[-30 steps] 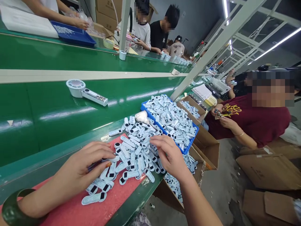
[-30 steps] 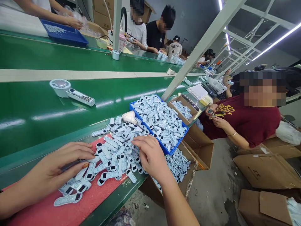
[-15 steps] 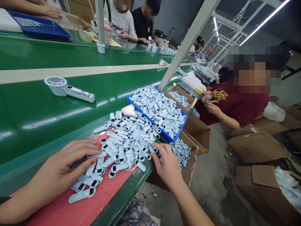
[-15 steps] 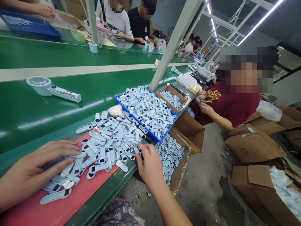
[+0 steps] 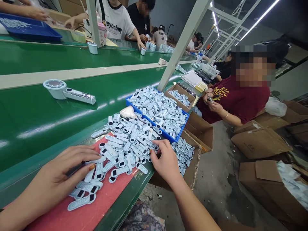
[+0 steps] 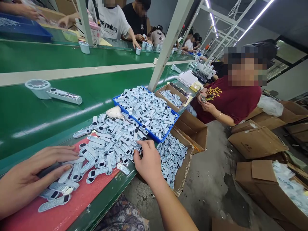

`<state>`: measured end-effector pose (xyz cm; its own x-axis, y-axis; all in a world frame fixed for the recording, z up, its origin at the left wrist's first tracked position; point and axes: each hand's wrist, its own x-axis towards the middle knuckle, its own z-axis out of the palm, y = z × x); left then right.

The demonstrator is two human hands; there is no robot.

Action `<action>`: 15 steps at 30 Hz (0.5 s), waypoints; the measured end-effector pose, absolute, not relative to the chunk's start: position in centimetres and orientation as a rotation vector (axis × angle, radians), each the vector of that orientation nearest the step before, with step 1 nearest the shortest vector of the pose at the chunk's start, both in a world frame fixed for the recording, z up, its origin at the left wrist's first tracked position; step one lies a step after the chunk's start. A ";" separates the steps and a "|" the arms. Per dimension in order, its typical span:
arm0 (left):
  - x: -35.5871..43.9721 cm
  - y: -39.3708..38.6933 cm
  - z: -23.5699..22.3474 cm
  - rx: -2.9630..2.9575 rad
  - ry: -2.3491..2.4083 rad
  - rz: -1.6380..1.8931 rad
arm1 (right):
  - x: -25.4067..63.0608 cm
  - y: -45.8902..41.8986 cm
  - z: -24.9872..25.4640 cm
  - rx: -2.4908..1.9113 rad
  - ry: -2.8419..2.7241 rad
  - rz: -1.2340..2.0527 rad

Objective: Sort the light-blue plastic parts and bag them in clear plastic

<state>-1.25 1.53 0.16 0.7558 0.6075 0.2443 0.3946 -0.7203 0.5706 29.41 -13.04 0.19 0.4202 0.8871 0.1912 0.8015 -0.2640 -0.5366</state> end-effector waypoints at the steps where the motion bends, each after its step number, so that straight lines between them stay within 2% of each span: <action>1: -1.2 1.5 0.1 2.449 0.754 0.577 | 29.4 -13.0 0.1 -2.105 -1.419 0.173; 9: -0.6 0.3 0.4 2.267 0.833 0.626 | 29.9 -12.9 -0.6 -1.909 -1.396 0.109; 15: -0.8 0.5 0.3 2.262 0.853 0.602 | 30.3 -13.6 -0.4 -1.963 -1.514 0.202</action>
